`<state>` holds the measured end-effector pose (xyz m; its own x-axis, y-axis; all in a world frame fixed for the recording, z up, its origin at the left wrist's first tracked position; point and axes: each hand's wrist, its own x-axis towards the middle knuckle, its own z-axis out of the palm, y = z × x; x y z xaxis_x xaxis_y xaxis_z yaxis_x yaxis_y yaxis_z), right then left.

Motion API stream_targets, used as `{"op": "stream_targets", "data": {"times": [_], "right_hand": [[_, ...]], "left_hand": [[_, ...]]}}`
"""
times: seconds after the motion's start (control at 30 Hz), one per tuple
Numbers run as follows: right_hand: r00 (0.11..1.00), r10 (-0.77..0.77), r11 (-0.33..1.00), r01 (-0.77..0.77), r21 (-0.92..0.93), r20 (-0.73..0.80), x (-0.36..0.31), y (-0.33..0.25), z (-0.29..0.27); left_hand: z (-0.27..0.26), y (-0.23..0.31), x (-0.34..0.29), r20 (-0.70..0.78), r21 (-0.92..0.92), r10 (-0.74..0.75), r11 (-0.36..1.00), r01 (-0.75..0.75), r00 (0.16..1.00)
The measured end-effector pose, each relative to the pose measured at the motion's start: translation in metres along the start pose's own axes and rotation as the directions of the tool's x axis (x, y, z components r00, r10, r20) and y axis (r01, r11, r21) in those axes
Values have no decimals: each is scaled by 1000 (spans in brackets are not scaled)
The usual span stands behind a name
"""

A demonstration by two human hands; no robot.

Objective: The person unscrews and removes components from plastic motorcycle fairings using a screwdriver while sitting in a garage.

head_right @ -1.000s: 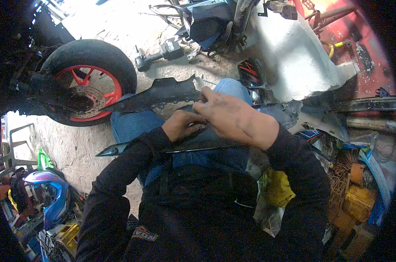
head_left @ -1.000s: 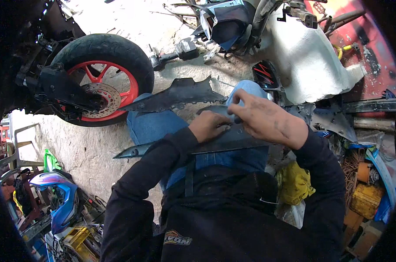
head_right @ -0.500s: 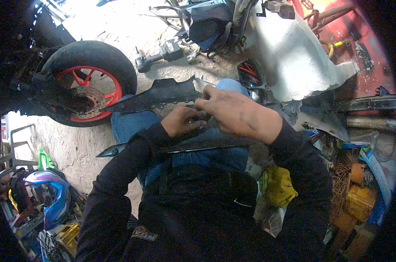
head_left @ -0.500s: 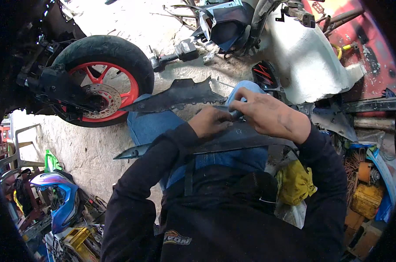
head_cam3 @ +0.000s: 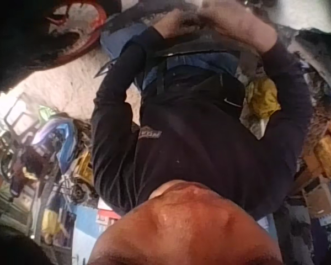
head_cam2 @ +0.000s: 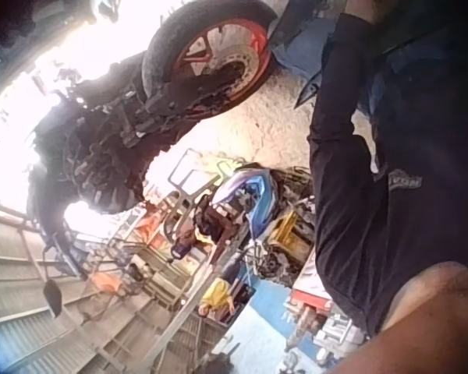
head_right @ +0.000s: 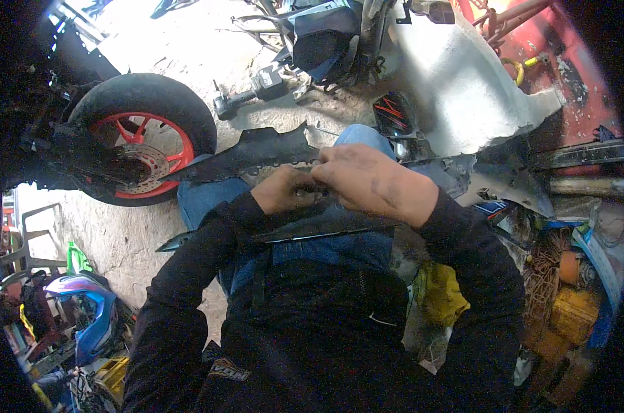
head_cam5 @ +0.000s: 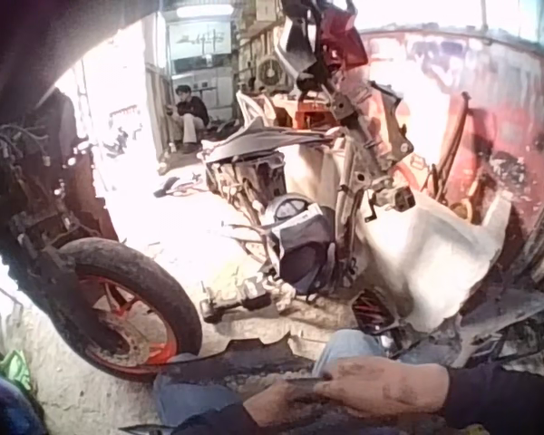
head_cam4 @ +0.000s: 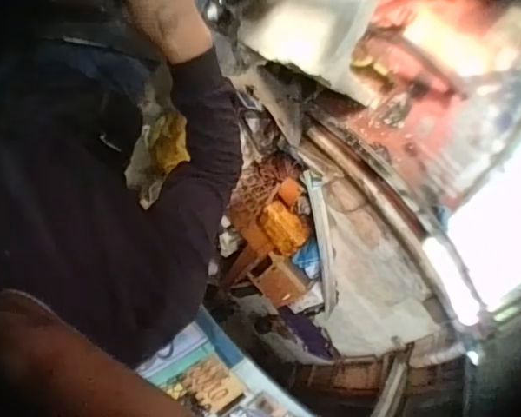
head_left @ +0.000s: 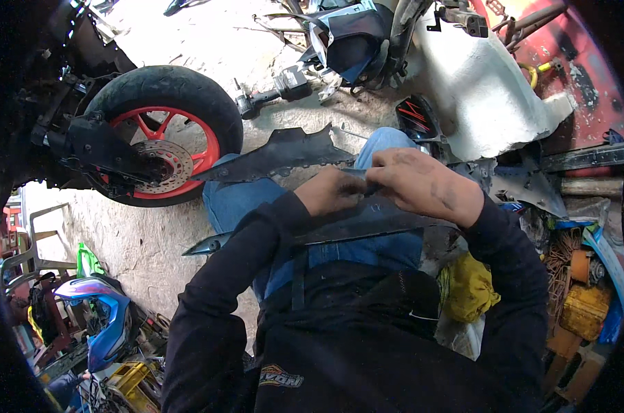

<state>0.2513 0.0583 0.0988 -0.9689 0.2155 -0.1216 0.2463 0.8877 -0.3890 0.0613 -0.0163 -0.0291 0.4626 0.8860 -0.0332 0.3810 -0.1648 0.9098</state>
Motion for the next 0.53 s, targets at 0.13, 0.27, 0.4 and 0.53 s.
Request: {"op": "stream_targets", "data": {"times": [0.13, 0.27, 0.4, 0.53], "right_hand": [[993, -68, 997, 66, -32, -97, -3, 14, 17], [985, -101, 994, 93, -62, -137, -5, 25, 31], [966, 232, 970, -222, -96, 115, 5, 12, 18], [976, 185, 983, -185, -13, 114, -6, 14, 23]], "left_hand": [[1, -8, 1, -23, -47, 27, 999, -28, 999], [13, -23, 0, 30, 86, -18, 996, 16, 999], [24, -27, -4, 19, 28, -45, 999, 44, 999], [23, -19, -3, -3, -31, -88, 996, 88, 996]]}}
